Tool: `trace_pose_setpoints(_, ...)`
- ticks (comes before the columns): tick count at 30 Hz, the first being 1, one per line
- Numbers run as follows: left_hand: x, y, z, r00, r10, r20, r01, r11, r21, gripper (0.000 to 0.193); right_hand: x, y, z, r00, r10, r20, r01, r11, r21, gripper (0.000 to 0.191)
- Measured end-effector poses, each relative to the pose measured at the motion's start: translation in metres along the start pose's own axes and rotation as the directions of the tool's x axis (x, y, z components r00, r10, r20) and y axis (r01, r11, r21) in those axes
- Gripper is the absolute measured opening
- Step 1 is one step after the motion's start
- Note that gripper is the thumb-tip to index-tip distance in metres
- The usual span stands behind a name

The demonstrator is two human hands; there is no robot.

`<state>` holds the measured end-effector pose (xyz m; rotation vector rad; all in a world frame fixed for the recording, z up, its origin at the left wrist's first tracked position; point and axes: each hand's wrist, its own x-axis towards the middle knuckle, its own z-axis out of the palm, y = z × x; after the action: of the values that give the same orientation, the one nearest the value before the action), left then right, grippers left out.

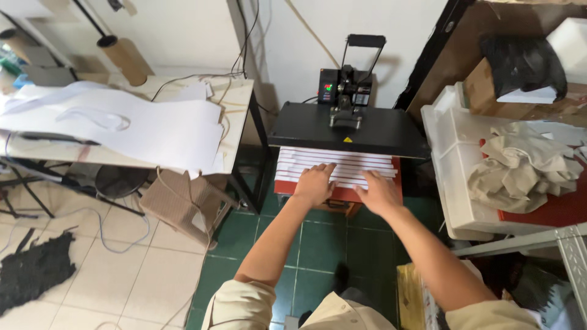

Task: The person aligns multiple white strips on a red board, then places the board into a heat press machine. They operate the machine and later remove the board to inspect the result.

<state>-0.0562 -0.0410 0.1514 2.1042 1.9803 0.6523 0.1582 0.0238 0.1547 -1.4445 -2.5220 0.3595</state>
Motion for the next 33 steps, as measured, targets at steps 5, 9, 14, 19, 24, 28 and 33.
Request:
trace_pose_setpoints(5,0.104,0.008,-0.011,0.998,0.007,-0.069,0.002,0.992,0.124,0.06,0.095,0.017,-0.041,0.992,-0.075,-0.1,0.073,0.997,-0.018,0.055)
trace_pose_setpoints(9,0.223,0.007,-0.026,0.993,-0.017,-0.115,0.047,0.965,0.259,0.071,0.207,0.018,-0.088,0.979,-0.084,-0.187,0.08,0.996,-0.027,0.056)
trace_pose_setpoints(14,0.33,0.003,-0.041,0.935,0.172,-0.311,-0.012,0.889,0.457,0.072,0.304,0.025,-0.124,0.859,-0.328,-0.392,0.233,0.934,-0.27,0.059)
trace_pose_setpoints(19,0.37,-0.005,-0.039,0.948,0.119,-0.294,0.021,0.902,0.431,0.065,0.345,0.031,-0.113,0.817,-0.397,-0.418,0.294,0.911,-0.289,0.049)
trace_pose_setpoints(24,0.354,-0.003,-0.021,0.956,0.056,-0.289,0.071,0.908,0.412,0.049,0.335,0.051,-0.085,0.918,-0.339,-0.206,0.253,0.901,-0.353,0.027)
trace_pose_setpoints(28,0.284,0.001,0.018,0.981,0.061,-0.182,0.037,0.869,0.493,0.04,0.274,0.06,-0.05,0.847,-0.489,-0.209,0.418,0.855,-0.306,0.024)
trace_pose_setpoints(33,0.224,-0.009,0.098,0.894,-0.177,0.412,0.047,0.951,0.307,0.042,0.21,0.077,0.017,0.893,-0.268,0.361,0.307,0.95,-0.053,0.035)
